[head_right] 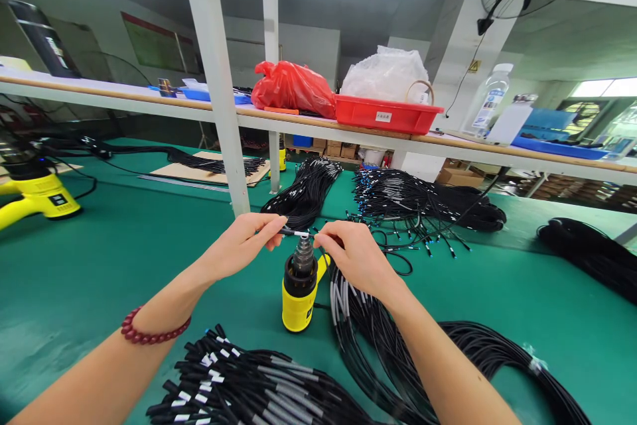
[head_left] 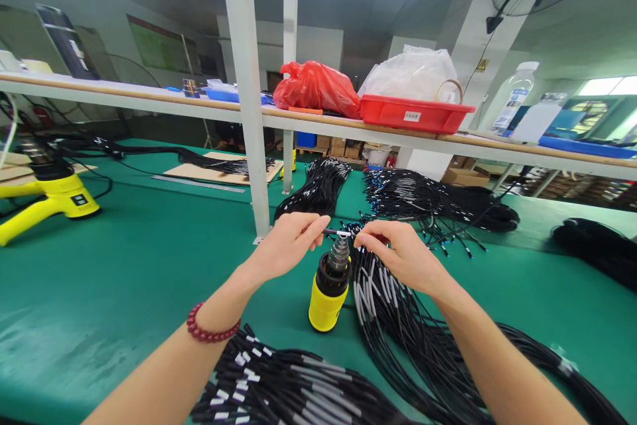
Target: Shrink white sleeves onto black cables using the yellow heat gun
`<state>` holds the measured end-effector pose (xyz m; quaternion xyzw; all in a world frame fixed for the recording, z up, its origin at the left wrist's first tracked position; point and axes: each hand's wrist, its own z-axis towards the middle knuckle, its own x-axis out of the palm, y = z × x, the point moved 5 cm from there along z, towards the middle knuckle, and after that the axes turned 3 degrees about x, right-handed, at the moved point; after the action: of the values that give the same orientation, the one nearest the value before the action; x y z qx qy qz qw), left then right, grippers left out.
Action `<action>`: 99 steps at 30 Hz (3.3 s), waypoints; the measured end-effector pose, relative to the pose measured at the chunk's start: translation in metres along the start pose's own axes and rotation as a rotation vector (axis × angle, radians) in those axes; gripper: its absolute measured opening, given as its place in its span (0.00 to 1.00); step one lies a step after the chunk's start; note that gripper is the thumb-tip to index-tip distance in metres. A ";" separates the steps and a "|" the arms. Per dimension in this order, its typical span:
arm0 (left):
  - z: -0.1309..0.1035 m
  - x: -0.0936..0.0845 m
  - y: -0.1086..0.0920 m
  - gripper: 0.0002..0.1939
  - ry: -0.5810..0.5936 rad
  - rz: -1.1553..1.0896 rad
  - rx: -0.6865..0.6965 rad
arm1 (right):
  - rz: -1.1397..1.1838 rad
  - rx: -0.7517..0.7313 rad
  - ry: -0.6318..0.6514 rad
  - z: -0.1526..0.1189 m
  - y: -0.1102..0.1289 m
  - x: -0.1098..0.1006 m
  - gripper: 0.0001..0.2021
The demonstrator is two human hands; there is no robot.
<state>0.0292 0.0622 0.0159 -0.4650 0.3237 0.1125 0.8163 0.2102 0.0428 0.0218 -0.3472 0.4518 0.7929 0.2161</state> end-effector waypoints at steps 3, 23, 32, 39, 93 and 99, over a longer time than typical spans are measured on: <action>0.002 0.001 0.001 0.24 -0.009 0.017 0.010 | 0.001 0.004 -0.033 0.001 0.000 -0.002 0.12; 0.000 0.000 -0.003 0.26 0.000 0.013 0.011 | 0.069 0.010 0.011 -0.001 0.001 0.002 0.15; 0.001 -0.003 -0.007 0.16 -0.030 0.013 0.081 | 0.084 0.031 -0.093 0.001 0.000 -0.003 0.11; 0.000 0.000 0.001 0.28 0.001 0.018 -0.011 | 0.044 0.014 -0.016 0.001 0.002 0.003 0.15; 0.000 0.006 -0.001 0.18 -0.011 0.000 0.050 | 0.095 0.046 -0.051 0.003 -0.009 0.000 0.13; 0.000 0.008 0.003 0.25 -0.006 0.025 0.029 | 0.057 0.035 -0.035 0.003 -0.008 0.002 0.16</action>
<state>0.0336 0.0624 0.0091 -0.4486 0.3287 0.1191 0.8225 0.2131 0.0493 0.0170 -0.3163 0.4715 0.7967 0.2074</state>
